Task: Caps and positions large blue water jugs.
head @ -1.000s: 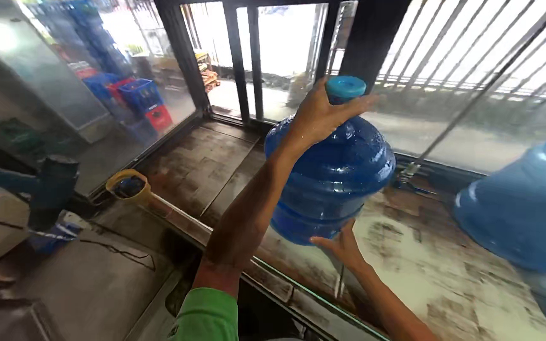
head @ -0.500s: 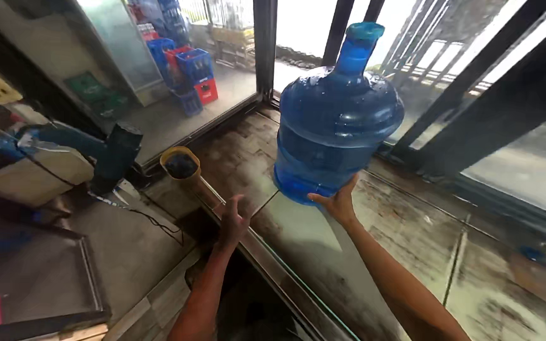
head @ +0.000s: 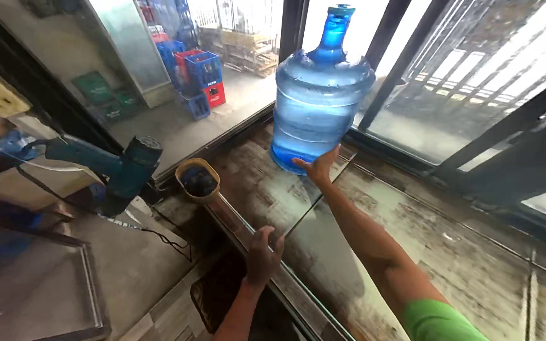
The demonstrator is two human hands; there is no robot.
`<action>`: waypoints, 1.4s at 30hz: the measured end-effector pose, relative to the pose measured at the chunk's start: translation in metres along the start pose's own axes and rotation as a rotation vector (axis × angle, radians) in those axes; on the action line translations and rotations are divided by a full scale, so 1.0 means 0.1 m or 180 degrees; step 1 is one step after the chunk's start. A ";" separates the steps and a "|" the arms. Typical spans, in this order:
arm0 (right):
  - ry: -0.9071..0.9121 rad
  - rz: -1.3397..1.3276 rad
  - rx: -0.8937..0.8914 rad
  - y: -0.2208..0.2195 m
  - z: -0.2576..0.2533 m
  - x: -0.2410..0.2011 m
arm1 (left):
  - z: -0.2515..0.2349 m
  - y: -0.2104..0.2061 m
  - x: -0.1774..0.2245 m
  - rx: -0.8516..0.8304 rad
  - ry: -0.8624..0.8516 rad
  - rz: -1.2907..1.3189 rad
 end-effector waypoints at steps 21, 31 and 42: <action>-0.0966 0.0464 0.0078 -1.32 -0.86 -0.24 | 0.02 0.01 -0.06 0.0163 -0.0067 0.0184; -0.0137 0.0196 -0.0946 -0.55 -0.31 -0.56 | -0.01 0.04 -0.06 0.0018 -0.0080 0.0058; 0.0389 -0.0096 -0.1458 2.57 1.69 -0.79 | 1.45 -0.17 1.80 -0.4847 -0.1014 0.1492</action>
Point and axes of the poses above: each hand's wrist, its own z-axis away from the middle knuckle, its own y-axis out of the back of the hand, x = y × z, the point moved 4 cm from there along -z, towards the middle knuckle, and after that the axes turned 6 degrees about z, right-handed, at the moved point
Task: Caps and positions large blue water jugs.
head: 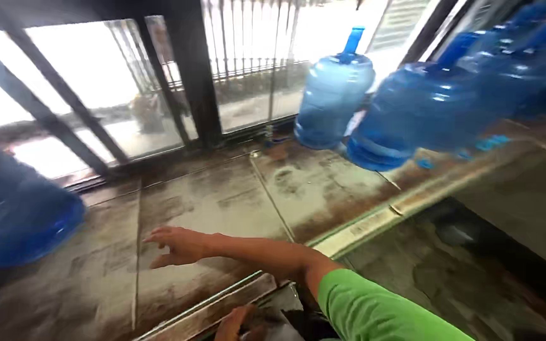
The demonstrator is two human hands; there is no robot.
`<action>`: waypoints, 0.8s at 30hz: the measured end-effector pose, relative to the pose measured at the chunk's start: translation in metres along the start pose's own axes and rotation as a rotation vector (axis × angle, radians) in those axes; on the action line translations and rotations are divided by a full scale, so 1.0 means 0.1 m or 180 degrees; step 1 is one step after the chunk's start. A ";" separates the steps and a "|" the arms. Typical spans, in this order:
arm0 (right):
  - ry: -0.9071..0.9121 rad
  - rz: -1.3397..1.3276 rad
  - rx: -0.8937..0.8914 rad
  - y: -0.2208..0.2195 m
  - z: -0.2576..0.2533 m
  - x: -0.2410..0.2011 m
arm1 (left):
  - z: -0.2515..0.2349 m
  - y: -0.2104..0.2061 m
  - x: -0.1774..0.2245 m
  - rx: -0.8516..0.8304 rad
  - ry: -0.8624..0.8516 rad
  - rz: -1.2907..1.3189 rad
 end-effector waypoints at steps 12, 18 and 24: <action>-0.1683 0.0521 0.2683 3.16 3.79 0.61 | -1.71 -1.78 0.89 -0.1050 -0.0473 -0.0349; -0.2385 0.0546 0.4558 4.42 6.12 1.31 | -2.92 -2.51 1.49 -0.0791 -0.0599 -0.0221; -0.2216 -0.0421 0.4989 5.92 6.81 2.01 | -3.52 -2.97 1.97 -0.0448 -0.0784 0.0089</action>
Point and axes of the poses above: each hand's wrist, its own z-axis away from the middle knuckle, its own y-axis out of the back of the hand, x = y × z, the point moved 4 cm from there along -z, towards the middle knuckle, and after that the axes turned 6 degrees about z, right-handed, at the moved point
